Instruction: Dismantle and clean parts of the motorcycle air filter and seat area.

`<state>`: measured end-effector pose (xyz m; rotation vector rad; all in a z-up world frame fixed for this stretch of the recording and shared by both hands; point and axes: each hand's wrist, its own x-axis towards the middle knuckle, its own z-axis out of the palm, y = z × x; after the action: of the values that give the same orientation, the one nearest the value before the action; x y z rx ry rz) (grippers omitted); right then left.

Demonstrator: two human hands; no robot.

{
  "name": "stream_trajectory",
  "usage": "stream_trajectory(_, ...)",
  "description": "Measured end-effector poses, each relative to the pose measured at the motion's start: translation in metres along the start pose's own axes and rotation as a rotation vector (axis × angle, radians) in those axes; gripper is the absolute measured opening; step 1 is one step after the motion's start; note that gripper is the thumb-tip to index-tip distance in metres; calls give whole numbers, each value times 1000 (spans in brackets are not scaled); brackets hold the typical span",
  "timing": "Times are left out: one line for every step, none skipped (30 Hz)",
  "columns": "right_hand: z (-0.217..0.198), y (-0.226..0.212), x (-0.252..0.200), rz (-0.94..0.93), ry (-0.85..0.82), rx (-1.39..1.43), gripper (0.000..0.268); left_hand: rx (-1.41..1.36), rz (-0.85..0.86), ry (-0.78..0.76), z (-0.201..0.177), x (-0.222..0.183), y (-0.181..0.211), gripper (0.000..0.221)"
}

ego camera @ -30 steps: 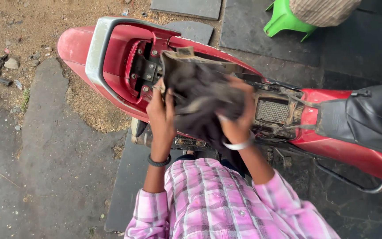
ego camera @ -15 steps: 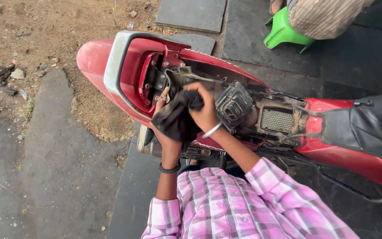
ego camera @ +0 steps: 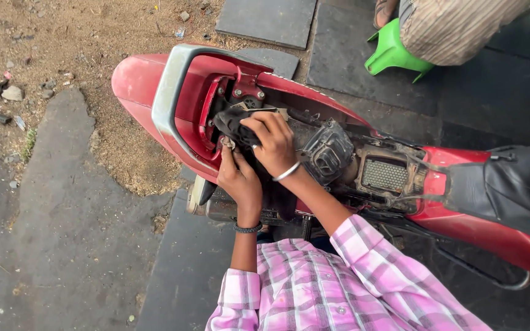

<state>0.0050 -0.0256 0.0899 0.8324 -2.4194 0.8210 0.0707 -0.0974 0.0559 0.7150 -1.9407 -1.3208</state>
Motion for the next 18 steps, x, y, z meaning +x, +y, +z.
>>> stream_trajectory(7,4,5,-101,-37,-77,45,5,55,32,1,0,-1,31)
stream_trajectory(14,7,10,-202,-74,-153,38,10,110,63,2,0,-3,32)
stream_trajectory(15,3,16,-205,-82,-152,38,10,103,66,2,3,-3,32)
stream_trajectory(16,-1,22,-220,-161,-197,36,-14,100,70,2,5,-3,33)
stream_trajectory(16,-5,25,-237,-247,-240,35,-36,91,78,1,5,-3,33)
stream_trajectory(15,-1,32,-243,-261,-237,35,-33,78,83,3,6,0,33)
stream_trajectory(14,0,37,-243,-367,-337,36,-53,51,78,1,6,1,33)
stream_trajectory(12,1,42,-245,-473,-436,38,-73,25,74,-1,6,3,33)
stream_trajectory(17,6,41,-242,-474,-429,38,-66,26,72,0,7,3,33)
stream_trajectory(20,10,41,-160,-658,-507,28,-52,35,71,1,6,3,33)
stream_trajectory(23,14,42,-76,-839,-586,20,-43,47,71,4,7,5,33)
stream_trajectory(21,13,40,-74,-837,-582,20,-40,51,70,3,4,3,33)
stream_trajectory(18,14,43,-38,-846,-531,22,-41,73,82,5,5,3,33)
stream_trajectory(15,14,46,-1,-854,-480,24,-42,95,94,7,6,3,33)
stream_trajectory(8,20,42,1,-842,-487,24,-51,105,92,7,7,3,33)
stream_trajectory(1,27,38,-2,-830,-305,31,-68,96,106,8,8,1,32)
stream_trajectory(-7,35,30,-2,-820,-125,38,-83,78,114,10,5,0,31)
stream_trajectory(-5,39,21,4,-816,-134,38,-92,80,108,12,6,-1,31)
